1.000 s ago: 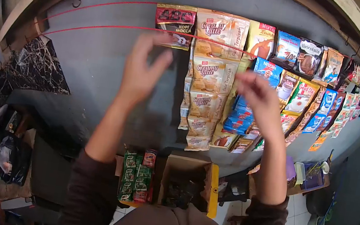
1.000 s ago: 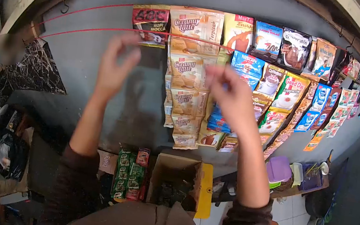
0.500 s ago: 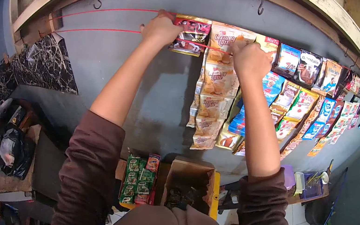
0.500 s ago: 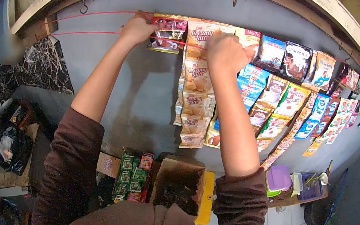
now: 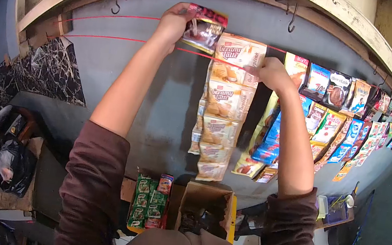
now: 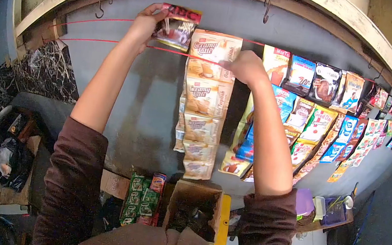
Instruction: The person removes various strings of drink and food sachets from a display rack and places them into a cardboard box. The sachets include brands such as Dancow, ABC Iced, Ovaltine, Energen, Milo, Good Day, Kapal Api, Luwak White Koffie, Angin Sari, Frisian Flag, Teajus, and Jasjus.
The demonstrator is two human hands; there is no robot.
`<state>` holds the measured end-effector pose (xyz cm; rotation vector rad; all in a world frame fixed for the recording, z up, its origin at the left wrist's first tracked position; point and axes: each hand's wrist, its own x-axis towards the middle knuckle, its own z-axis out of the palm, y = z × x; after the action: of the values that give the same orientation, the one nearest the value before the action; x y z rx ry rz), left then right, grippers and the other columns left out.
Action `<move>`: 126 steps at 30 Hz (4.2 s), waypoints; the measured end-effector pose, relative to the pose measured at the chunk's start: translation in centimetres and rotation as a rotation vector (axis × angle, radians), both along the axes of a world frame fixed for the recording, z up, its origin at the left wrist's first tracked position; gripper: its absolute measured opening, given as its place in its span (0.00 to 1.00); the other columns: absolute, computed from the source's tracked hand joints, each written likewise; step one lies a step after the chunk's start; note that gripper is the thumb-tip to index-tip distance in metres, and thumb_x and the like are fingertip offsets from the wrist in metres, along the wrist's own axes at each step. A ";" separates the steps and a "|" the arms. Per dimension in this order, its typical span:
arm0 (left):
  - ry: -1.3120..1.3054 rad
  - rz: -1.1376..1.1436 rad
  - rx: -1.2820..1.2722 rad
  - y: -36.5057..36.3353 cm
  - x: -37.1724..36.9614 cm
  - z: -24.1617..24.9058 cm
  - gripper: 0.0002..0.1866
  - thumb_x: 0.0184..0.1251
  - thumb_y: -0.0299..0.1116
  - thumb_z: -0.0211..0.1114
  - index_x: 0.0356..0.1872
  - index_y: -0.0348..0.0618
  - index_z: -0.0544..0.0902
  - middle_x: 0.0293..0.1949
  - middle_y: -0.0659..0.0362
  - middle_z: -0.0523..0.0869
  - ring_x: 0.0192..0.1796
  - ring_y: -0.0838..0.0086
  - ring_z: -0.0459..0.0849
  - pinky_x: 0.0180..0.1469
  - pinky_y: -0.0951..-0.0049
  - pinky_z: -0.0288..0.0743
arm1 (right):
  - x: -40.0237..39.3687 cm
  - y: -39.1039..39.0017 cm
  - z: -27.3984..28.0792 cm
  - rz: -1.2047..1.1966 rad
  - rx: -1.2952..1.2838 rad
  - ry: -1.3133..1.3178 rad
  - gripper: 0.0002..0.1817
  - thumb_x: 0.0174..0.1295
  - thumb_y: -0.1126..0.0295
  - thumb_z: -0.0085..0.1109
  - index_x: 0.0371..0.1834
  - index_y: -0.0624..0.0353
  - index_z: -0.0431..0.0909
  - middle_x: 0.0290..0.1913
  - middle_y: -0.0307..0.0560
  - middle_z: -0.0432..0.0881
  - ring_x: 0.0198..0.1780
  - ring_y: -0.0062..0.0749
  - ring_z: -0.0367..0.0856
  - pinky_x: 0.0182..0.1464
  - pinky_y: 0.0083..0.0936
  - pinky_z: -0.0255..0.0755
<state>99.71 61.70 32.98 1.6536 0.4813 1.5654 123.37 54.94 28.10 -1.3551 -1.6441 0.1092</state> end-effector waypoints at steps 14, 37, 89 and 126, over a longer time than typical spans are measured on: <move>-0.167 0.110 -0.048 1.4 -1.0 2.6 0.25 0.54 0.24 0.56 0.54 0.44 0.58 0.36 0.54 0.78 0.26 0.75 0.78 0.21 0.76 0.72 | -5.2 0.8 6.9 0.706 -0.039 0.798 0.17 0.52 0.70 0.56 0.42 0.67 0.67 0.40 0.50 0.75 0.38 0.35 0.76 0.44 0.31 0.71; -0.169 -0.091 -0.135 1.0 -6.1 2.7 0.11 0.55 0.21 0.51 0.40 0.40 0.73 0.35 0.55 0.79 0.34 0.72 0.79 0.34 0.72 0.76 | -3.4 0.1 10.3 0.648 -0.238 0.438 0.51 0.41 0.87 0.56 0.64 0.57 0.29 0.49 0.57 0.70 0.44 0.38 0.74 0.46 0.27 0.71; -0.319 -0.512 0.198 -5.5 -12.1 -2.7 0.16 0.51 0.21 0.54 0.41 0.48 0.66 0.40 0.61 0.75 0.42 0.76 0.75 0.40 0.73 0.70 | -1.8 4.1 9.8 0.719 0.070 0.940 0.30 0.45 0.88 0.47 0.57 0.64 0.57 0.34 0.49 0.75 0.29 0.24 0.75 0.28 0.15 0.73; 0.163 -0.101 -0.218 0.9 6.5 -22.7 0.31 0.41 0.50 0.68 0.45 0.38 0.74 0.40 0.54 0.73 0.42 0.67 0.74 0.44 0.73 0.68 | -5.5 3.9 9.1 0.021 -0.287 0.001 0.07 0.42 0.63 0.44 0.17 0.52 0.69 0.14 0.34 0.65 0.13 0.19 0.55 0.15 0.19 0.47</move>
<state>106.24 62.57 10.28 1.6171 0.6214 1.2635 117.85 58.85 37.22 -1.5505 -1.6883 0.3706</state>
